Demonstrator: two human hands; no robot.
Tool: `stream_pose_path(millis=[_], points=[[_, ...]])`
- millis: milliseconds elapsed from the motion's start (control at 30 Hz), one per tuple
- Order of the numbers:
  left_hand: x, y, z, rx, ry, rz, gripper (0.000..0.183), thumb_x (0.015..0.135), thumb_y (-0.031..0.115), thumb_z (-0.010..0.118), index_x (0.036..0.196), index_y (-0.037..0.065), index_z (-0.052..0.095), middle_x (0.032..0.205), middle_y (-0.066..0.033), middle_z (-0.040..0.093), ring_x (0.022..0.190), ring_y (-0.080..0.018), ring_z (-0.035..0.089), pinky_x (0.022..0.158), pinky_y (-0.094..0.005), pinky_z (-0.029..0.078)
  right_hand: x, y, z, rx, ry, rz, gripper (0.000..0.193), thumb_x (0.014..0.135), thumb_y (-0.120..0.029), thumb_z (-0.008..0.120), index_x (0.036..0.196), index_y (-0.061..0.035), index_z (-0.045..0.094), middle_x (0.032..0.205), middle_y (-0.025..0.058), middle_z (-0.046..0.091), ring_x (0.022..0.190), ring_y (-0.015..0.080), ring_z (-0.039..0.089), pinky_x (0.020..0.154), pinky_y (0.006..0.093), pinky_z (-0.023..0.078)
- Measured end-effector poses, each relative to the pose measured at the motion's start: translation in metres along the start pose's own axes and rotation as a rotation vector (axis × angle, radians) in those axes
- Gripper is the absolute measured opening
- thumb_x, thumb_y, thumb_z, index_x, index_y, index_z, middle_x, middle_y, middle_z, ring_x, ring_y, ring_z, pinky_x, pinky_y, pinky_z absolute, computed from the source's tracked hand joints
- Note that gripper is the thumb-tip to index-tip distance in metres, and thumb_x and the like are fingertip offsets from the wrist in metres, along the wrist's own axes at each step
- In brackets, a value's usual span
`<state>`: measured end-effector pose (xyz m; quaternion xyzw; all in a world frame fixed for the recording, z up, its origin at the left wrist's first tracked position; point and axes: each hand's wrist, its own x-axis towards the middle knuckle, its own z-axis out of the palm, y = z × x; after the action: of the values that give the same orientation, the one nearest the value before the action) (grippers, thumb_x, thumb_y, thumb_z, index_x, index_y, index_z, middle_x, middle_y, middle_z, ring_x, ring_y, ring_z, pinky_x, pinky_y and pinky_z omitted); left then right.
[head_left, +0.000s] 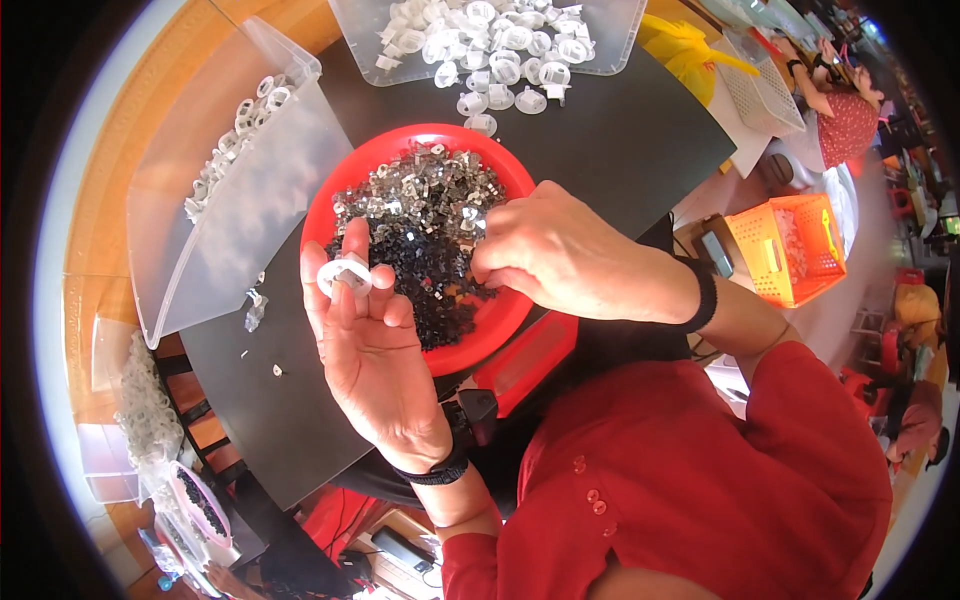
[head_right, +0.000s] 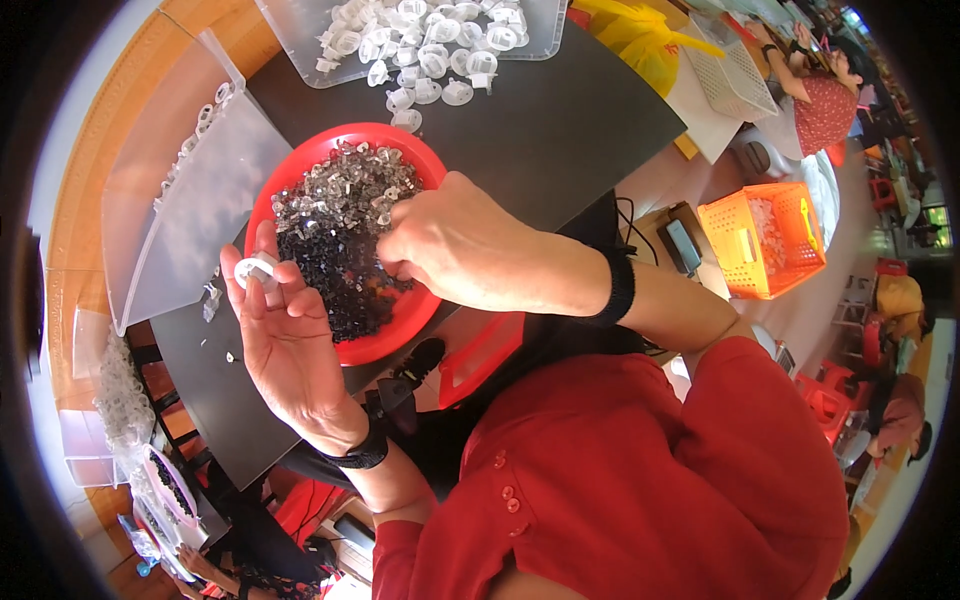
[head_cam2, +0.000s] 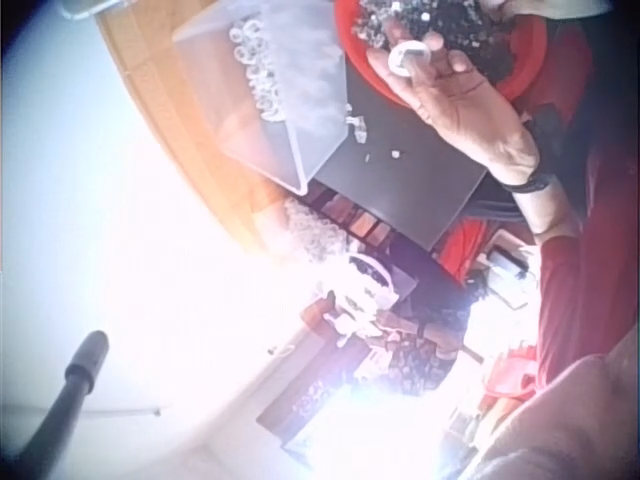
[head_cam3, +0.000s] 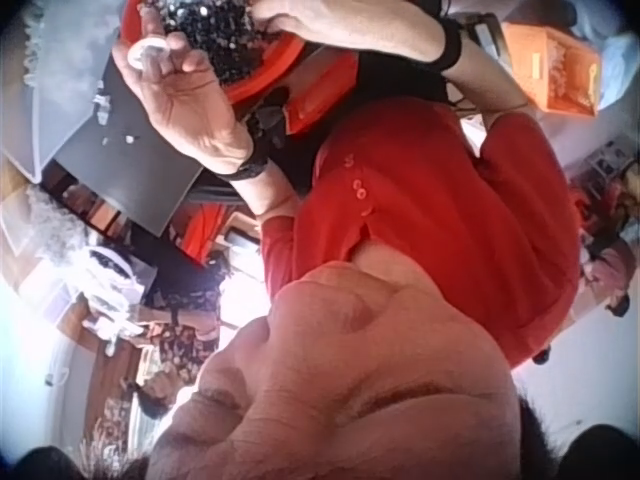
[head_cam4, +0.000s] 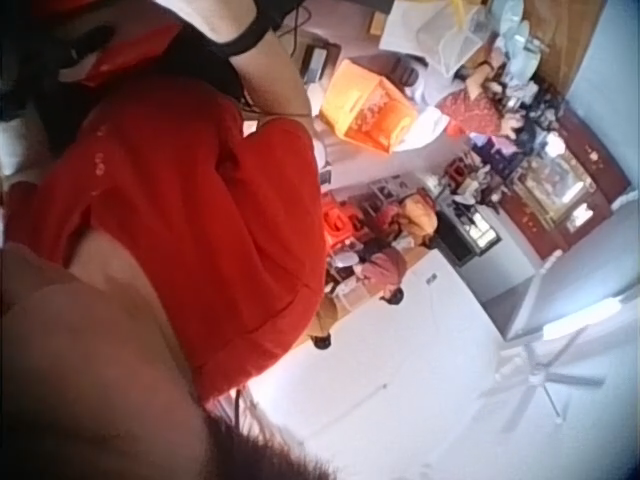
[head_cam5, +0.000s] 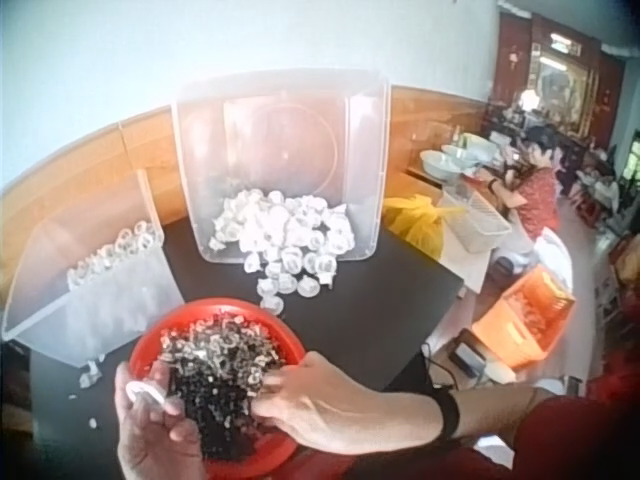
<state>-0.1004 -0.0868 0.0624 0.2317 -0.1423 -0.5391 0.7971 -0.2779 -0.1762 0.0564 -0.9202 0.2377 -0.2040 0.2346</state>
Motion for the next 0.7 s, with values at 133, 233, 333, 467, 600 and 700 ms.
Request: stream_pose_path(millis=[133, 233, 333, 467, 600, 700], points=[[-0.002, -0.001, 0.003, 0.0, -0.016, -0.02, 0.054, 0.096, 0.004, 0.044, 0.146, 0.004, 0.024, 0.147, -0.0242, 0.031, 0.098, -0.0228, 0.058, 0.07, -0.0285, 0.048, 0.005, 0.003, 0.007, -0.344, 0.089, 0.052, 0.006, 0.075, -0.006, 0.065, 0.078, -0.0113, 0.065, 0.075, 0.0014, 0.055, 0.078, 0.0199, 0.058, 0.071, 0.0334, 0.038], [-0.004, -0.001, 0.004, 0.01, 0.008, -0.036, 0.055, 0.094, 0.004, 0.045, 0.146, 0.002, 0.024, 0.147, -0.0241, 0.031, 0.098, -0.0236, 0.058, 0.071, -0.0291, 0.047, 0.004, -0.002, 0.005, -0.27, 0.093, 0.079, 0.007, 0.074, -0.006, 0.066, 0.078, -0.012, 0.065, 0.076, 0.001, 0.056, 0.077, 0.0197, 0.058, 0.071, 0.0338, 0.038], [-0.003, 0.0, 0.002, 0.018, -0.012, -0.02, 0.057, 0.093, 0.003, 0.046, 0.145, 0.002, 0.025, 0.147, -0.0239, 0.031, 0.098, -0.0239, 0.057, 0.072, -0.0294, 0.047, -0.001, -0.006, 0.011, -0.228, 0.058, 0.051, 0.006, 0.074, -0.008, 0.067, 0.078, -0.0121, 0.064, 0.075, 0.0004, 0.055, 0.077, 0.0194, 0.058, 0.072, 0.0341, 0.038], [-0.005, 0.001, 0.003, 0.03, -0.01, 0.001, 0.056, 0.093, 0.003, 0.047, 0.145, 0.002, 0.026, 0.146, -0.025, 0.031, 0.098, -0.024, 0.058, 0.071, -0.0292, 0.047, 0.001, -0.015, 0.016, -0.257, 0.034, 0.052, 0.006, 0.075, -0.014, 0.069, 0.073, -0.0121, 0.063, 0.072, -0.0007, 0.055, 0.076, 0.0176, 0.058, 0.071, 0.0336, 0.038], [-0.006, 0.0, 0.002, 0.052, -0.028, 0.013, 0.05, 0.094, 0.003, 0.046, 0.142, 0.002, 0.031, 0.144, -0.0266, 0.033, 0.096, -0.024, 0.059, 0.069, -0.0281, 0.047, 0.005, -0.021, 0.023, -0.318, -0.013, 0.056, 0.01, 0.076, -0.017, 0.069, 0.07, -0.0123, 0.063, 0.071, -0.0007, 0.055, 0.076, 0.016, 0.058, 0.07, 0.033, 0.037], [-0.006, 0.002, 0.001, 0.059, -0.038, 0.013, 0.046, 0.095, 0.004, 0.045, 0.14, 0.002, 0.034, 0.143, -0.0267, 0.036, 0.095, -0.0234, 0.059, 0.067, -0.0272, 0.048, 0.009, -0.026, 0.021, -0.36, 0.117, 0.008, 0.011, 0.075, -0.018, 0.068, 0.068, -0.0122, 0.063, 0.069, -0.001, 0.055, 0.074, 0.0153, 0.058, 0.07, 0.0327, 0.035]])
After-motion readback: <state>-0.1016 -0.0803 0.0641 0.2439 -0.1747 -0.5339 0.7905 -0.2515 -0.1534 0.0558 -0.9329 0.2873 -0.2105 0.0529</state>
